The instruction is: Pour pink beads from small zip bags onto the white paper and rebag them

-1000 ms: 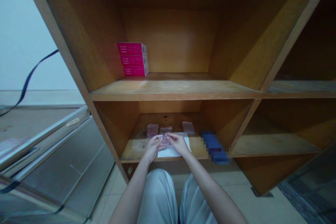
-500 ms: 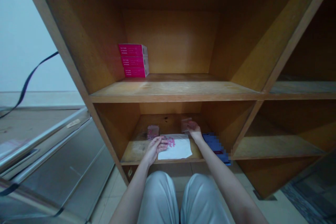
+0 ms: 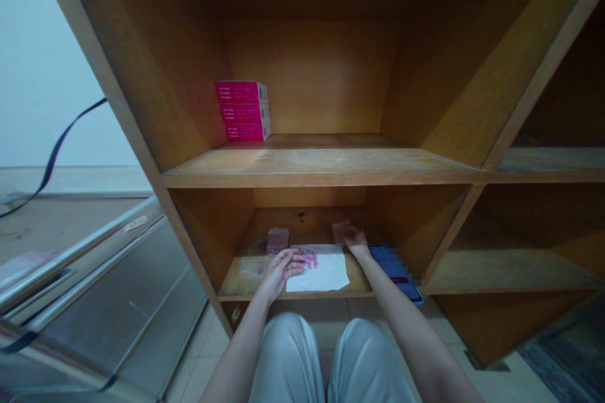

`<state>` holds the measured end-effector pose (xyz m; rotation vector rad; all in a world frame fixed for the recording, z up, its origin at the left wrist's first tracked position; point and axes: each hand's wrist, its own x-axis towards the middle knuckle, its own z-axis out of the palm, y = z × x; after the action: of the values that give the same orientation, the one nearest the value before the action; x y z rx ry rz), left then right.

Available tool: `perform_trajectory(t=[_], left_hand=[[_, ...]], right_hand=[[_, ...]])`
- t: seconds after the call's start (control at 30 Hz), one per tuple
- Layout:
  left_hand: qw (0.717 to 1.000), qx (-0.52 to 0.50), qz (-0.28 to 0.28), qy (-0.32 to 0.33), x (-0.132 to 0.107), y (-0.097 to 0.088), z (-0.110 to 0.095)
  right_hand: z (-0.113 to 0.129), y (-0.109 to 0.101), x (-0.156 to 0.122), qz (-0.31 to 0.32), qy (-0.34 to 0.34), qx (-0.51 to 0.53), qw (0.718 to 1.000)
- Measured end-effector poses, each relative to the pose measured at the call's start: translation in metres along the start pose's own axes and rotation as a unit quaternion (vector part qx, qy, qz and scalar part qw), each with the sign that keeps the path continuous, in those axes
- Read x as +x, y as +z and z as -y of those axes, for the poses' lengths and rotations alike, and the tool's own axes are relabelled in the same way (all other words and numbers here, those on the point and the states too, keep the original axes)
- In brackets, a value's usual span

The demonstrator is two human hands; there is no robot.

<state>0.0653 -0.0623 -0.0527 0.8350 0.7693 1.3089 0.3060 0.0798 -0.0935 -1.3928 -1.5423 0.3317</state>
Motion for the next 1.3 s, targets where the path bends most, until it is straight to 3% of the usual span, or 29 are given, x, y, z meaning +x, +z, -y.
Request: perform_trajectory(t=[0.3,0.77,1.1,1.3], left_hand=[[1.0,0.003,-0.001,-0.002,-0.001,0.002,-0.002],[1.0,0.004,0.004,0.001,-0.002,0.003,-0.003],[1.0,0.002,-0.003,-0.003,-0.002,0.002,-0.002],[1.0,0.0,-0.002,0.008,0.0,-0.001,0.001]], right_hand=[[-0.009,0.003,-0.005,0.019,0.017,-0.058,0.998],[-0.013,0.007,-0.004,0.035,0.005,-0.064,0.997],[0.024,-0.004,-0.025,-0.027,-0.069,-0.061,0.995],[0.032,-0.005,-0.039,-0.016,0.007,-0.086,0.996]])
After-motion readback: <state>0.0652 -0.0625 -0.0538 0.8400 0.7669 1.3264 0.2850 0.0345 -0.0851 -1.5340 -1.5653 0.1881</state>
